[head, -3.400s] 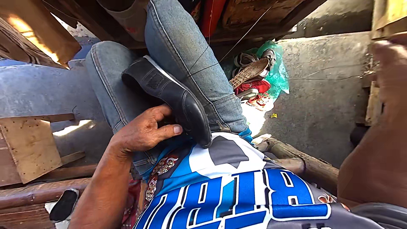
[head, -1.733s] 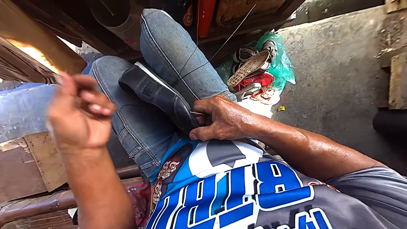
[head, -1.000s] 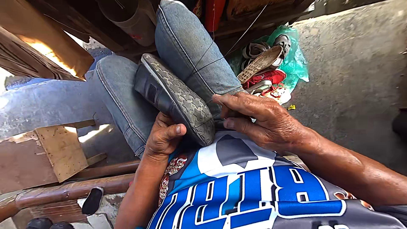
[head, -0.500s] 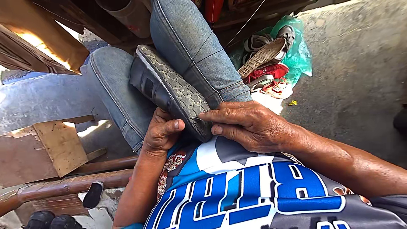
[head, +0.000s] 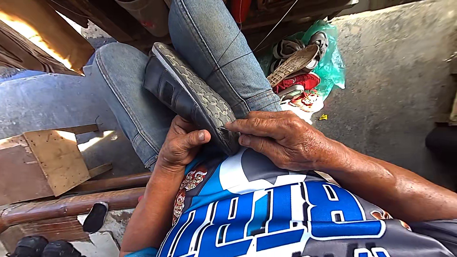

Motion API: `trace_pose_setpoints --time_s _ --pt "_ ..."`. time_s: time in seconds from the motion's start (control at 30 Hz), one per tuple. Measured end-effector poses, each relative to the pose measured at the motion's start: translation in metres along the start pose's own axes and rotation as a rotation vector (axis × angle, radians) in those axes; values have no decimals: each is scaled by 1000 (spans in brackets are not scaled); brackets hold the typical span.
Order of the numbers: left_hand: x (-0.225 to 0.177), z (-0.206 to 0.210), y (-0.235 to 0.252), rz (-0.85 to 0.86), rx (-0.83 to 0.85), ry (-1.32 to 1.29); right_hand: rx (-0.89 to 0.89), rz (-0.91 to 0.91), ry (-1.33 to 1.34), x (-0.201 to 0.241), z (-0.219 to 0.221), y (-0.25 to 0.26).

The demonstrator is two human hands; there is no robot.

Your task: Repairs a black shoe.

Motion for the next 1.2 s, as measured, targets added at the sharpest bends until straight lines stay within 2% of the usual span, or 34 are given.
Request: trace_pose_setpoints --time_s 0.17,0.6,1.0,1.13,1.2 --pt "-2 5 2 26 56 48 28 33 -88 3 -6 0" --pt "-5 19 14 27 -7 379 271 86 -233 7 -34 15" --pt "-13 17 17 35 -15 447 291 -49 -392 7 -23 27" --pt "-13 14 17 43 -19 456 279 53 -305 3 -23 33" --pt "-13 14 17 48 -25 454 281 47 -326 3 -21 34"
Point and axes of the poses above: each hand's wrist, its own y-axis towards the middle knuckle, its own z-axis out of the palm, x = y × z, the point moved 6 cm from there along y, towards the middle knuckle, and after that the axes turned 11 degrees about y, right-handed, at the moved point
